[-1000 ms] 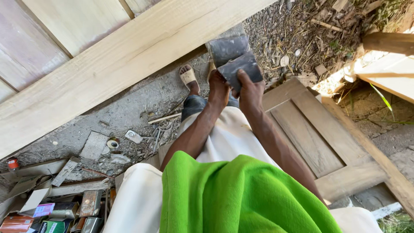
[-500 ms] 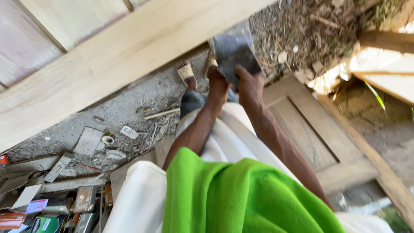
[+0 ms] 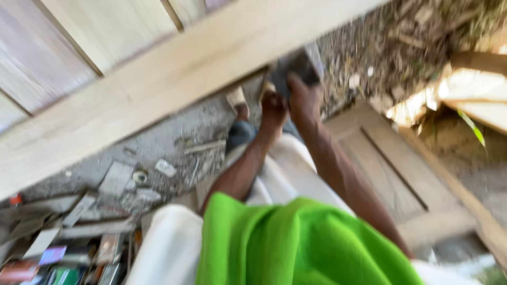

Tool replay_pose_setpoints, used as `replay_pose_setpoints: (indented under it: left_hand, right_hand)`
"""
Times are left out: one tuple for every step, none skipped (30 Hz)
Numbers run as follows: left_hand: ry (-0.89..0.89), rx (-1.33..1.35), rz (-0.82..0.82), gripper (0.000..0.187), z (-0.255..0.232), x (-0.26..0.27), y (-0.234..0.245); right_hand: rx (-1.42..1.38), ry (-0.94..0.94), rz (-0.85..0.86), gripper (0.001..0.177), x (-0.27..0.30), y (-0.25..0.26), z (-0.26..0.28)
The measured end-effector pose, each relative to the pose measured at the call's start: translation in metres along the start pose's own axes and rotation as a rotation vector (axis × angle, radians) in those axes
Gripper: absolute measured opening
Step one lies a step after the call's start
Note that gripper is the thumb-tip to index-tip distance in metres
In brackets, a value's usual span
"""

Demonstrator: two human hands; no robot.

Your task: The person sands the surface and edges of a wooden door using small pieces of sandpaper held in both hands, moving them across the wood panels and framing.

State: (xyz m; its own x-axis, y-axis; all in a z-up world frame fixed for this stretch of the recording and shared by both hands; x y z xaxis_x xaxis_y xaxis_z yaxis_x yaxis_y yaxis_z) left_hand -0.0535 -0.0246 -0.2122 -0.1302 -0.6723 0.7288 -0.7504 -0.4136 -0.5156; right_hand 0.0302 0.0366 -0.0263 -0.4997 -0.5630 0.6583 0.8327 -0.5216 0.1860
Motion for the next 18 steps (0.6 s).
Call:
replay_pose_setpoints:
  left_hand:
    - [-0.185,-0.487,0.067,0.022,-0.006,-0.009,-0.007]
    - [-0.378,-0.976,0.161,0.027,-0.011,-0.009,-0.015]
    - [-0.187,-0.605,0.103,0.025,0.005,0.009,0.003]
    - [-0.068,-0.226,0.061,0.026,0.001,-0.003,0.002]
    - [0.060,0.150,0.031,0.027,-0.005,-0.025,-0.003]
    - [-0.048,0.062,0.093,0.024,-0.013,-0.031,-0.007]
    - [-0.158,-0.027,0.152,0.021,-0.020,-0.034,-0.011]
    - [-0.215,-0.121,0.176,0.018,-0.025,-0.036,-0.011]
    - [-0.270,-0.216,0.201,0.016,-0.031,-0.039,-0.012]
    - [-0.277,-0.286,0.216,0.015,-0.026,-0.025,-0.012]
    - [-0.280,-0.335,0.216,0.014,-0.027,-0.019,-0.013]
    - [-0.262,-0.345,0.198,0.013,-0.034,-0.027,-0.016]
    - [-0.209,-0.330,0.169,0.012,-0.026,-0.019,-0.010]
    - [-0.188,-0.292,0.147,0.011,-0.023,-0.020,-0.009]
    - [-0.192,-0.276,0.135,0.010,-0.018,-0.019,-0.009]
    - [-0.193,-0.282,0.117,0.010,-0.008,-0.005,-0.001]
    - [-0.206,-0.310,0.103,0.009,0.000,0.008,0.007]
    - [-0.266,-0.470,0.084,0.009,0.000,0.014,0.011]
  right_hand:
    - [0.110,-0.098,-0.055,0.039,-0.006,0.003,-0.005]
    - [0.080,-0.056,-0.044,0.038,-0.003,0.005,-0.006]
    - [0.050,-0.014,-0.032,0.037,0.015,0.014,-0.011]
    - [0.001,0.096,0.008,0.038,0.008,0.006,-0.002]
    - [-0.039,0.151,0.044,0.043,-0.002,-0.003,0.005]
    - [-0.079,0.201,0.088,0.049,0.010,0.001,0.002]
    - [-0.117,0.251,0.133,0.055,0.015,0.003,-0.001]
    - [-0.093,0.213,0.097,0.051,0.016,0.003,-0.006]
    - [-0.068,0.176,0.063,0.048,0.013,0.000,-0.009]
    - [-0.032,0.122,0.010,0.044,0.021,0.007,-0.013]
    - [0.004,0.065,-0.023,0.044,0.031,0.012,-0.017]
    - [0.021,0.050,-0.042,0.043,0.020,0.002,-0.012]
    - [0.038,0.035,-0.060,0.043,0.018,0.000,-0.012]
    - [-0.038,0.100,-0.023,0.045,0.013,-0.005,-0.008]
    - [-0.113,0.164,0.015,0.048,0.009,-0.007,-0.005]
    - [-0.185,0.205,0.056,0.052,0.018,-0.003,-0.009]
    - [-0.166,0.260,0.069,0.048,0.017,-0.004,-0.009]
    - [-0.134,0.289,0.054,0.045,0.017,-0.006,-0.008]
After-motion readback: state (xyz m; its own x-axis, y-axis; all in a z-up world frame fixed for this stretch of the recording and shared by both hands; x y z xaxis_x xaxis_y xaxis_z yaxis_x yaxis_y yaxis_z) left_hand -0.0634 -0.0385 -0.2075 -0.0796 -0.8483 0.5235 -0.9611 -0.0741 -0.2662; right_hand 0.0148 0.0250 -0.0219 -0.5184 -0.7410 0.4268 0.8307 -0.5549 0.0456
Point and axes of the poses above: each hand's wrist, its own x-axis away from the middle knuckle, its own y-axis out of the back of the hand, z = x × y, the point moved 4 cm from there along -x, towards the middle knuckle, and after that the axes turned 6 degrees about -x, right-handed, at the moved point
